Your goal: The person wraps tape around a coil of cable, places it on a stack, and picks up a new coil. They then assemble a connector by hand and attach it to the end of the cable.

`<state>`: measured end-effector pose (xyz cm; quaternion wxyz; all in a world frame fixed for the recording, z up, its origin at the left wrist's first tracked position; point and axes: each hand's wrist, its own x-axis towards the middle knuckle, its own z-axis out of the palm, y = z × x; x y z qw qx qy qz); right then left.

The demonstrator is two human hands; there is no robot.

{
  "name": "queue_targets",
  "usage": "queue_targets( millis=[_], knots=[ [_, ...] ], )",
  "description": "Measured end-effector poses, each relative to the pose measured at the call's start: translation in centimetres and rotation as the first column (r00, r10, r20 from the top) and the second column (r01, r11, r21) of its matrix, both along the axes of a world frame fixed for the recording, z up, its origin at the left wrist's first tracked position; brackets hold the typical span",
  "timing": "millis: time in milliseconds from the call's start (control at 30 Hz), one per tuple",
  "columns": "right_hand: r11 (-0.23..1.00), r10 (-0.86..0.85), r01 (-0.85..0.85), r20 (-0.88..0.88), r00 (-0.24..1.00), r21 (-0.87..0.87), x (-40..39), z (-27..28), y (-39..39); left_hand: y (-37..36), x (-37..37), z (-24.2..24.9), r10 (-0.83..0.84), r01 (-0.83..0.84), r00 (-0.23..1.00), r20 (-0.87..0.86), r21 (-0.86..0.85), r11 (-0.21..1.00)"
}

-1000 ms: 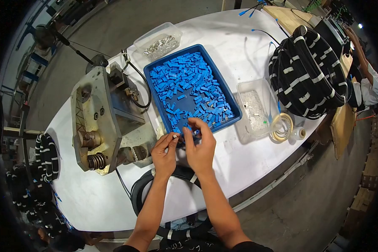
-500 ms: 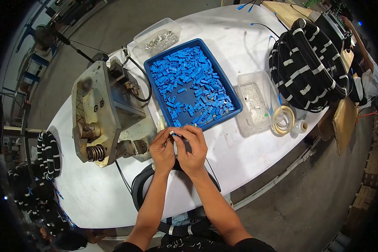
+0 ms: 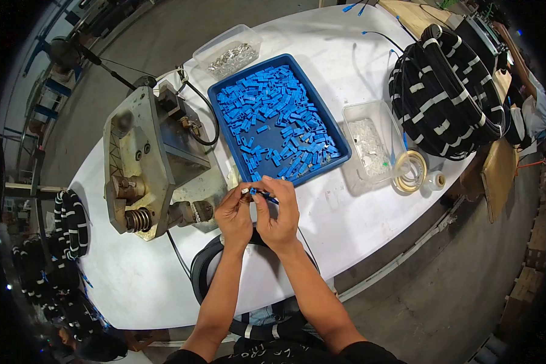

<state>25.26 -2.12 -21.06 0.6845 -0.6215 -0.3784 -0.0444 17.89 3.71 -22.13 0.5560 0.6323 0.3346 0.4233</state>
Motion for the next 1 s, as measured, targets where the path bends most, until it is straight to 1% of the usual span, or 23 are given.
queue_targets(
  millis=[67,267,333,400,467,533,633,833,1000],
  knots=[
    [1.000,0.022,-0.022,0.006,1.000,0.010,-0.06,0.20,0.02,0.00,-0.05,0.07,0.005,-0.005,1.000,0.007,-0.006,1.000],
    [1.000,0.019,-0.020,0.026,0.999,0.020,-0.13,0.20,-0.11,0.18,0.08,0.10,0.006,-0.005,1.000,-0.010,0.052,0.999],
    [1.000,0.015,-0.016,0.027,1.000,0.017,-0.24,-0.12,-0.18,0.15,0.14,0.06,0.002,-0.004,1.000,0.021,0.120,0.993],
    [1.000,0.012,-0.012,0.029,1.000,0.015,-0.28,-0.13,-0.16,0.13,0.18,0.03,-0.004,-0.001,0.999,0.035,0.145,0.989],
    [0.998,0.019,-0.021,0.032,0.999,0.054,-0.30,0.16,-0.10,0.11,0.15,0.18,-0.010,0.001,0.999,0.048,0.170,0.985],
    [0.998,0.018,-0.020,0.040,0.999,0.063,-0.37,0.12,-0.06,0.11,0.16,0.63,0.005,-0.007,1.000,0.006,0.291,0.957],
    [0.997,0.011,-0.015,0.053,0.999,0.074,-0.46,0.13,-0.02,-0.02,-0.06,0.65,0.024,-0.013,0.999,-0.029,0.342,0.940],
    [0.996,0.006,-0.011,0.064,0.998,0.083,-0.47,0.07,-0.11,0.00,-0.15,0.54,0.018,-0.007,1.000,-0.024,0.382,0.924],
    [0.996,-0.001,-0.004,0.061,0.998,0.085,-0.50,0.10,-0.13,-0.06,-0.07,0.67,0.024,-0.015,1.000,-0.019,0.366,0.930]
  ],
)
